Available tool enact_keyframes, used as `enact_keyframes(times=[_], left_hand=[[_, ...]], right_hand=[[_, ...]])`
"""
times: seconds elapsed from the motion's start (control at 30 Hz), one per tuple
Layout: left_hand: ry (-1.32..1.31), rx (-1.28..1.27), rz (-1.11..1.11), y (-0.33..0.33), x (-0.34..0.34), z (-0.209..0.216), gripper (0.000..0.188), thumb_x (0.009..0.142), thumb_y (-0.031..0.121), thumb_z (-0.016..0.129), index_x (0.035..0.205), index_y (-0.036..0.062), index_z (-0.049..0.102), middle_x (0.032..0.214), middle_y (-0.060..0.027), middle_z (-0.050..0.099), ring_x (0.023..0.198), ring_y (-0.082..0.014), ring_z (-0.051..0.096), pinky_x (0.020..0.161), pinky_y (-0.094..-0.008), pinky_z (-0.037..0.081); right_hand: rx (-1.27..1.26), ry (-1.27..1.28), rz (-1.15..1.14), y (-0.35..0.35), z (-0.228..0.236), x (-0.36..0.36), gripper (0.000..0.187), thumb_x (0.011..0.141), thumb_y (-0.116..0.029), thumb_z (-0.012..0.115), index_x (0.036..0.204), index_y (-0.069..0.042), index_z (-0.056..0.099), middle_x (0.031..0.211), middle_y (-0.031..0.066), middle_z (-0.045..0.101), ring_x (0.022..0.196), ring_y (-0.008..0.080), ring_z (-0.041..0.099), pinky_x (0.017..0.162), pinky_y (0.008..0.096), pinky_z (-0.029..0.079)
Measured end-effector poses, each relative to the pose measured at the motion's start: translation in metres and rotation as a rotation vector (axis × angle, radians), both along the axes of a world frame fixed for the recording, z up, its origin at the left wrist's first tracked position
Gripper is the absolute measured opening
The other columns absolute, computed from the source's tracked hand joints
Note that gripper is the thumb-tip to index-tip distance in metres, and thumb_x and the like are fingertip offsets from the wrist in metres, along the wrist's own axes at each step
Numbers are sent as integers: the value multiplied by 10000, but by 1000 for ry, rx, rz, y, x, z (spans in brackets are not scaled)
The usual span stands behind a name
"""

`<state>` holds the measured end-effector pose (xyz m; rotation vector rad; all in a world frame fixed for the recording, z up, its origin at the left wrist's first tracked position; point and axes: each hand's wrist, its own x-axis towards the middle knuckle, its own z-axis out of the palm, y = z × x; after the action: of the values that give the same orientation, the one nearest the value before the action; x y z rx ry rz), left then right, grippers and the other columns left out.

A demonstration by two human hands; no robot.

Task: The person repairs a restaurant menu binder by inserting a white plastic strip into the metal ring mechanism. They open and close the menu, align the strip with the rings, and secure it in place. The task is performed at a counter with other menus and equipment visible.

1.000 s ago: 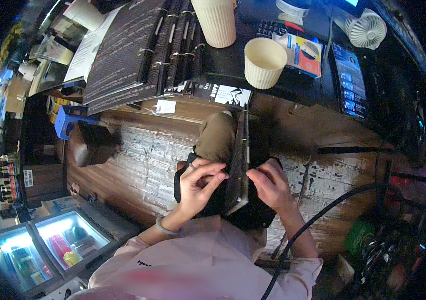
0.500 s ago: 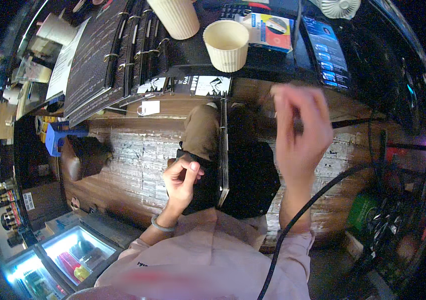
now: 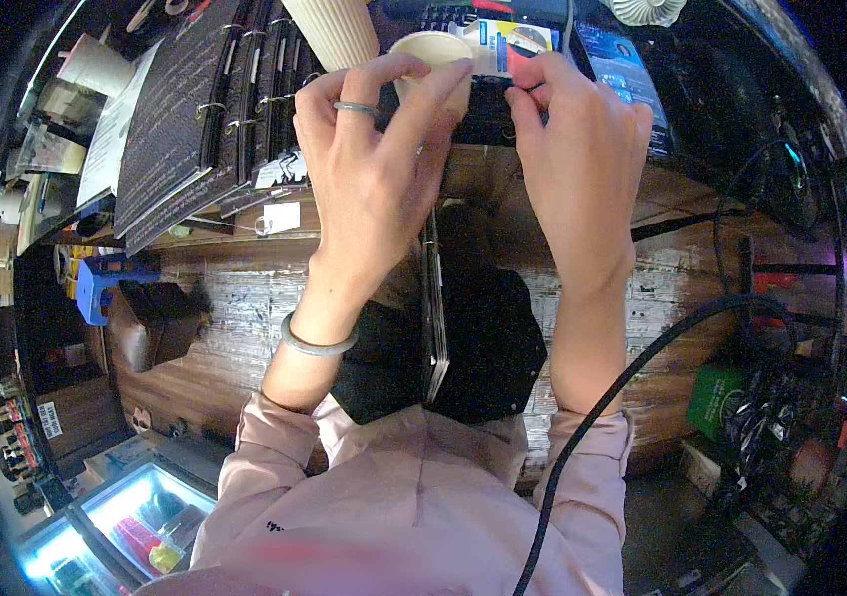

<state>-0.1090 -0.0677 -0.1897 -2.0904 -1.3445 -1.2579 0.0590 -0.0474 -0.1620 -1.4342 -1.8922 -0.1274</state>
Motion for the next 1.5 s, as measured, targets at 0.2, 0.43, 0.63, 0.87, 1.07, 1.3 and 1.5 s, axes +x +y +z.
enact_keyframes(times=[0.2, 0.43, 0.63, 0.87, 1.07, 1.3, 1.5], left_hand=[[-180, 30, 15, 7, -8, -4, 578, 745, -27, 766, 1278, 174, 672, 1254, -89, 542, 946, -234, 510, 823, -339, 447], [-280, 11, -181, -37, -5, -17, 418, 759, -21, 770, 1146, 132, 729, 1183, -89, 555, 921, -188, 503, 768, -287, 423], [-279, -151, -324, -77, -2, -31, 394, 701, -7, 779, 1070, 122, 730, 983, -49, 644, 861, -218, 570, 780, -343, 426], [-500, -255, -387, -150, -7, -59, 325, 723, 144, 802, 1031, 93, 714, 1002, -57, 661, 853, -236, 582, 802, -355, 446], [-777, -482, -177, -186, -39, -119, 423, 848, 234, 751, 1155, 7, 567, 1075, -175, 621, 1025, -317, 582, 898, -419, 438], [-536, -805, -301, -189, -18, -108, 1206, 562, 488, 947, 1470, -8, 326, 1430, -269, 389, 1325, -430, 400, 1095, -507, 353], [-527, -940, -88, -168, -19, -93, 789, 770, 140, 787, 1449, -23, 420, 1300, -258, 548, 1161, -383, 590, 985, -430, 477]], right_hand=[[-185, 214, 145, 4, 8, 2, 146, 846, -152, 742, 948, -73, 673, 803, 84, 739, 741, 264, 713, 666, 384, 506], [-12, 261, 99, 13, -10, -11, 157, 838, -118, 737, 973, -87, 664, 788, 66, 732, 733, 281, 710, 685, 405, 500], [154, 16, 20, 11, -17, -10, 295, 840, -78, 733, 1113, -123, 628, 779, 49, 697, 654, 254, 645, 650, 404, 464], [96, 100, -50, -1, -3, -24, 323, 872, -132, 750, 1166, -89, 625, 800, 20, 689, 646, 126, 587, 600, 285, 434], [219, 629, 204, -72, -47, -3, 321, 874, 13, 730, 1165, 7, 596, 868, 44, 658, 697, 83, 563, 593, 206, 407], [-558, 1056, 219, -171, -153, -15, 283, 1008, -49, 529, 1286, 4, 517, 1046, 102, 645, 953, 152, 610, 862, 289, 479], [-605, 1096, 221, -211, -185, -54, 248, 1002, -15, 512, 1247, 21, 535, 1170, 162, 641, 1095, 228, 628, 979, 358, 480]])
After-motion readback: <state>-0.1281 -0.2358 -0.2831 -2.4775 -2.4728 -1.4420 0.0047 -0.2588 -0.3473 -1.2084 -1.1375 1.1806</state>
